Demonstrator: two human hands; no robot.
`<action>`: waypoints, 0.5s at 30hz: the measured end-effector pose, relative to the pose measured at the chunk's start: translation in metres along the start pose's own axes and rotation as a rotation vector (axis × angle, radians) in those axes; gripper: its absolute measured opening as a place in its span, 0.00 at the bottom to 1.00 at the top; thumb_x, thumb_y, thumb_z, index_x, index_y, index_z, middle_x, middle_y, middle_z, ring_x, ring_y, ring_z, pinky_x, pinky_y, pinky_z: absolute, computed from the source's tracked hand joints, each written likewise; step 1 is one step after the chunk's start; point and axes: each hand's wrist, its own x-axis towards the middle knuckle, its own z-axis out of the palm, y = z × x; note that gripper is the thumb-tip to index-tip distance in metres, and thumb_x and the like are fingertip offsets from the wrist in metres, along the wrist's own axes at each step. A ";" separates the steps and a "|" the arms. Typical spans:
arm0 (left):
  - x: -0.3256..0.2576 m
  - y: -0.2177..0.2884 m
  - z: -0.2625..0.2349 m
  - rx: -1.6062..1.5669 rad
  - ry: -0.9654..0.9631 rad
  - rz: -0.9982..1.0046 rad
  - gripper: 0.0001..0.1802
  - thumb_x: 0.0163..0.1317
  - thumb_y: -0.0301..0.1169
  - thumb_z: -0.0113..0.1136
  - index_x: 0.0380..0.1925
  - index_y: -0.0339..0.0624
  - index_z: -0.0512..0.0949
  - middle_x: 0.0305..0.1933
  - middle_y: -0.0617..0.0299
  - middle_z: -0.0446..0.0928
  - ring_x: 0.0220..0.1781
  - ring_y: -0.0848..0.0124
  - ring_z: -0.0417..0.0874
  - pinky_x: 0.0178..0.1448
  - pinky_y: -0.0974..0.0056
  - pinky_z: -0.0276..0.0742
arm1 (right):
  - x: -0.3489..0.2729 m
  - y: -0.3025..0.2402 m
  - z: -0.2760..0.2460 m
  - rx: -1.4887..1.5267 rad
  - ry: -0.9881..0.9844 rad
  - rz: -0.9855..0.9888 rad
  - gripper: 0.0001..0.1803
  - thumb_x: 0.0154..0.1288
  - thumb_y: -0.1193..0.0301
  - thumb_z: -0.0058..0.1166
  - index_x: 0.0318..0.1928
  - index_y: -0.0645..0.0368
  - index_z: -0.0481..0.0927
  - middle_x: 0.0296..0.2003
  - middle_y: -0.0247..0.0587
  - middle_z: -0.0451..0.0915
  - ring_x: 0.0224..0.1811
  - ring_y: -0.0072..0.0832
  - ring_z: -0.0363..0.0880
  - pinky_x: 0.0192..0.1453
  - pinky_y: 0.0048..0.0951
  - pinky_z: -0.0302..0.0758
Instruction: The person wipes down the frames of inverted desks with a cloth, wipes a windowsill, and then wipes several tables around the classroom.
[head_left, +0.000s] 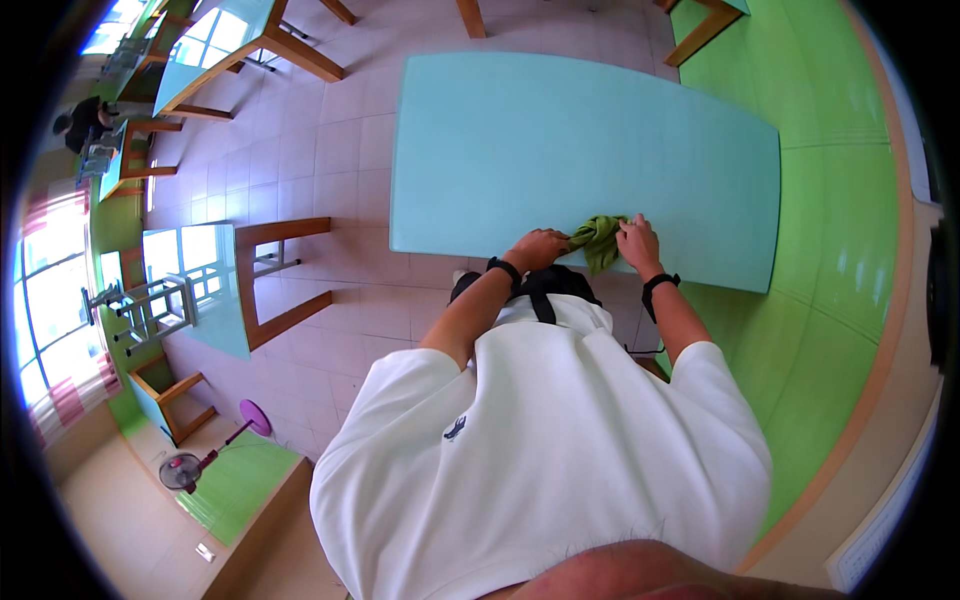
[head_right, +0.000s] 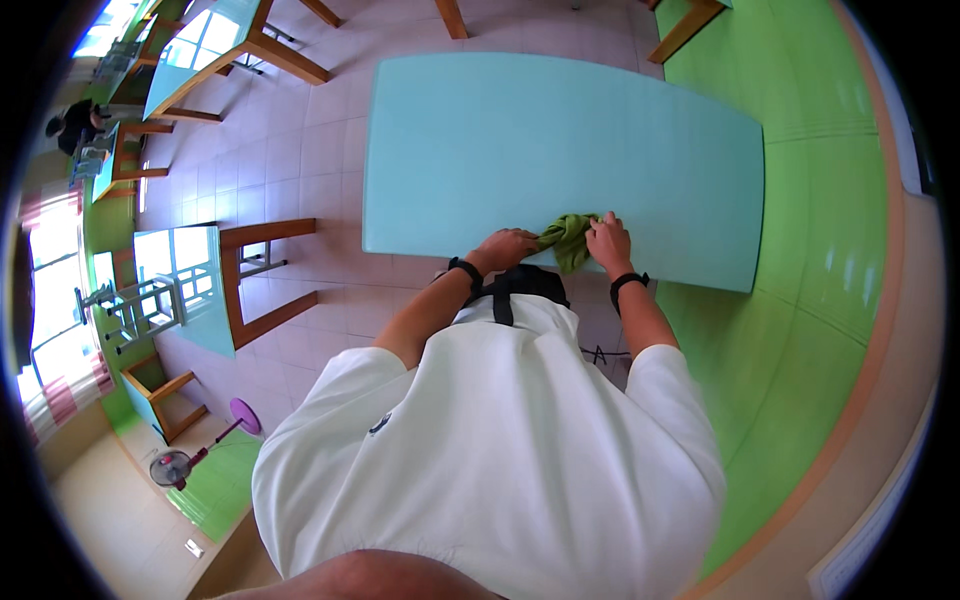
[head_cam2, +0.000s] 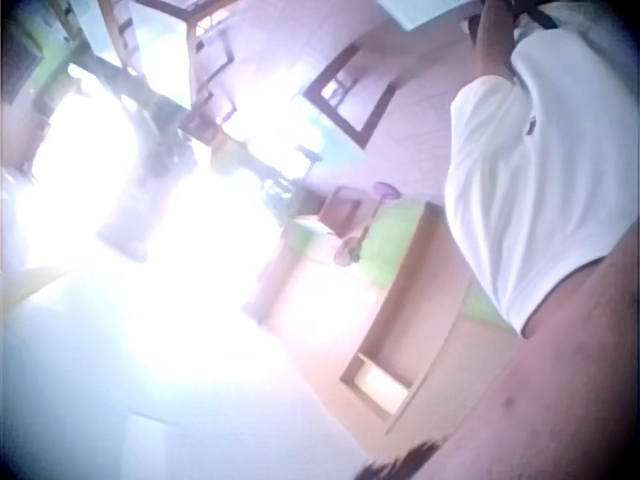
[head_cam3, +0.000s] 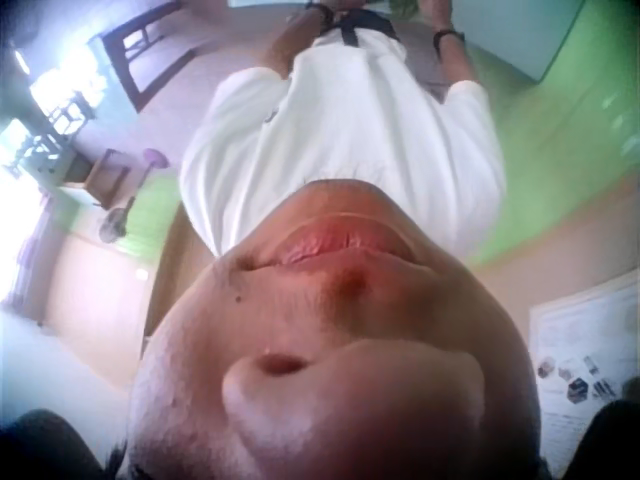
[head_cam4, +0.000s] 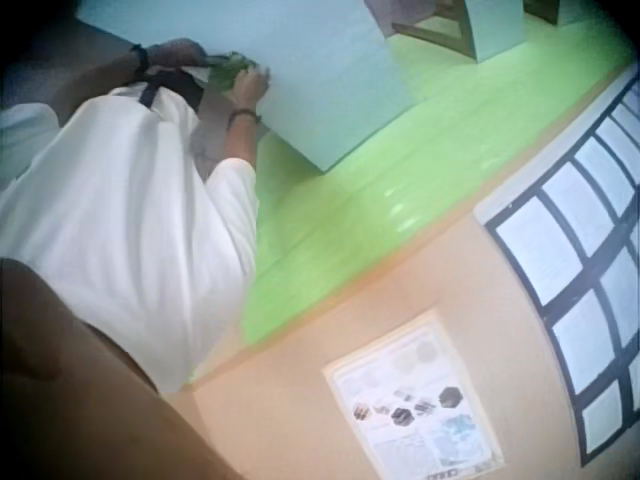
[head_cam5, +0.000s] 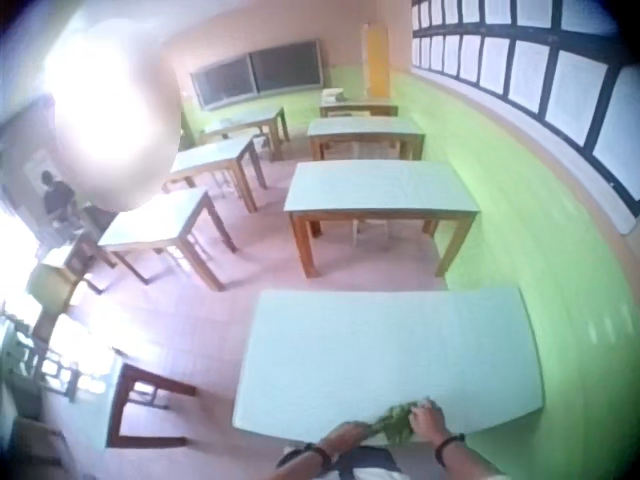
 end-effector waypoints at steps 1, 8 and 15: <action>-0.003 0.003 -0.006 0.002 0.009 -0.075 0.19 0.59 0.26 0.50 0.50 0.49 0.80 0.54 0.60 0.78 0.59 0.59 0.76 0.62 0.54 0.72 | 0.009 -0.007 -0.003 -0.004 0.003 -0.016 0.18 0.64 0.65 0.49 0.51 0.59 0.81 0.48 0.51 0.71 0.49 0.45 0.74 0.47 0.44 0.77; -0.100 -0.029 0.002 0.017 0.084 -0.435 0.31 0.59 0.24 0.46 0.64 0.60 0.70 0.44 0.47 0.81 0.42 0.51 0.82 0.48 0.50 0.77 | 0.064 -0.128 0.012 0.001 -0.086 -0.356 0.35 0.59 0.53 0.53 0.56 0.73 0.70 0.57 0.53 0.65 0.51 0.48 0.75 0.54 0.45 0.76; -0.180 -0.032 0.013 -0.363 0.278 -0.747 0.35 0.59 0.29 0.53 0.69 0.55 0.61 0.42 0.48 0.82 0.41 0.51 0.84 0.49 0.51 0.79 | 0.080 -0.262 0.056 -0.008 -0.073 -0.684 0.22 0.56 0.70 0.52 0.50 0.68 0.74 0.51 0.49 0.70 0.48 0.47 0.75 0.49 0.47 0.76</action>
